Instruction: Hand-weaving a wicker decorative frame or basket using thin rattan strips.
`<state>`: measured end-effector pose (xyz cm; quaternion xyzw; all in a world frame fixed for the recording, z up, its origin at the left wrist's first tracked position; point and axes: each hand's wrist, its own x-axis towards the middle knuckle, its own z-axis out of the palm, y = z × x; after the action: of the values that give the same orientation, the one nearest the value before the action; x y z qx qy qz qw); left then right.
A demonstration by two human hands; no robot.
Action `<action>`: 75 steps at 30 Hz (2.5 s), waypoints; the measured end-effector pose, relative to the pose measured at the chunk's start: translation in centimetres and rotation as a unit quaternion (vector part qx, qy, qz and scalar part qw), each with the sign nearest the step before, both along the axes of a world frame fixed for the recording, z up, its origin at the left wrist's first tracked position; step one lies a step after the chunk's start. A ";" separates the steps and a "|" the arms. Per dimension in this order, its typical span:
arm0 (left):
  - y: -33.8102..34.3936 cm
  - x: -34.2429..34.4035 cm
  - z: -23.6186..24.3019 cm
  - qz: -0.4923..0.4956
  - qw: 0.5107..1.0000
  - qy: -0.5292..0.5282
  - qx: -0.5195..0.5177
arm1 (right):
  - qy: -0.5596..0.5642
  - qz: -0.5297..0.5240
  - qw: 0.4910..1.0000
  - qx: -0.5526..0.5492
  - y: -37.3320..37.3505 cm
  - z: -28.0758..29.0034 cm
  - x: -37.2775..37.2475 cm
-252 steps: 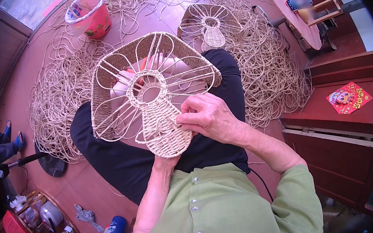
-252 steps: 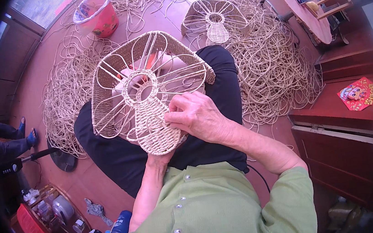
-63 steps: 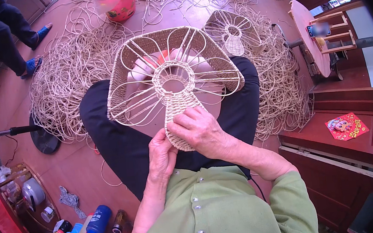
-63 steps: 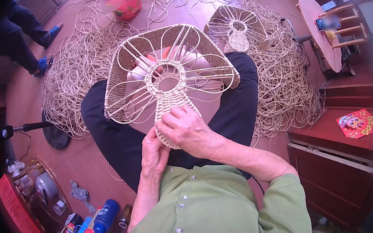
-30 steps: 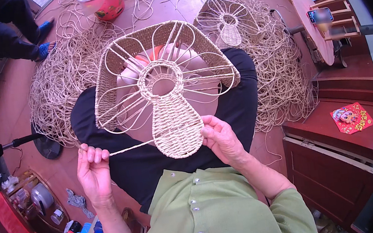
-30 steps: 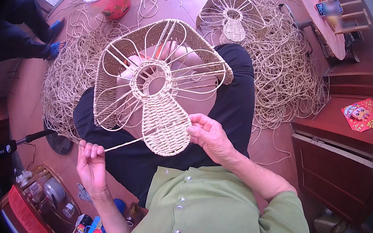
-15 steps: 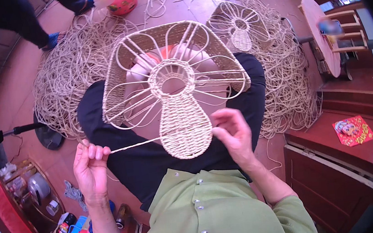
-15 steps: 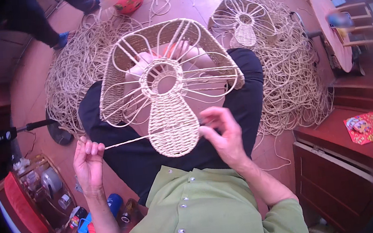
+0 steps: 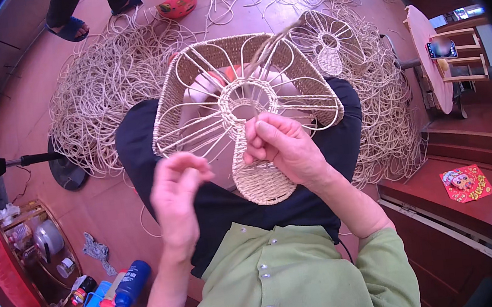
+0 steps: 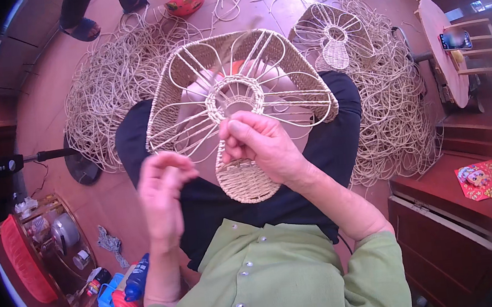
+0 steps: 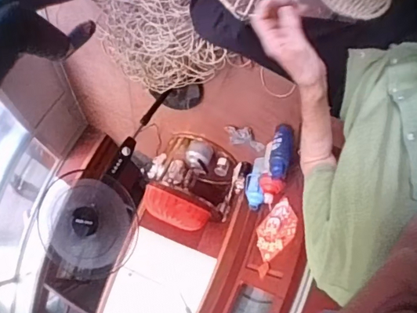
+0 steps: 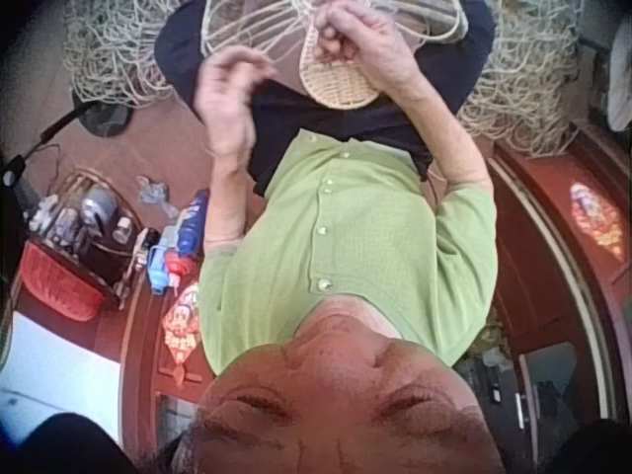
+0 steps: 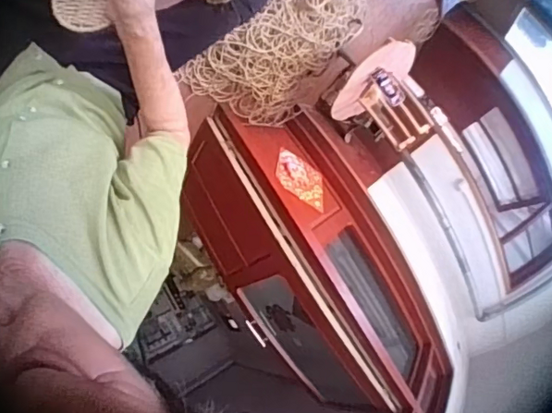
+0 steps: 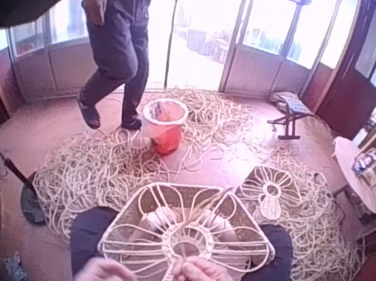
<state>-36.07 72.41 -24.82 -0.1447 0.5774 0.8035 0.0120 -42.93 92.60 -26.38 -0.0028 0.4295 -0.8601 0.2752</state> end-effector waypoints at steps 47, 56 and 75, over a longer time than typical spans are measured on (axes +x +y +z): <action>2.6 4.3 -4.2 -0.023 0.974 -0.171 0.148 | 0.225 0.357 0.881 0.215 -6.0 2.8 -8.1; 5.3 5.3 -9.0 0.107 0.971 -0.104 0.184 | 0.439 0.361 0.793 0.221 -9.3 4.4 -2.9; 6.4 3.6 -8.4 0.013 0.801 -0.135 0.584 | 0.385 0.025 0.799 0.461 2.2 1.9 2.8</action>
<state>-32.45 78.83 -33.18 -0.2254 -0.0103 0.9607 0.1616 -40.14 94.83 -24.44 -0.2170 0.8458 -0.4813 0.0774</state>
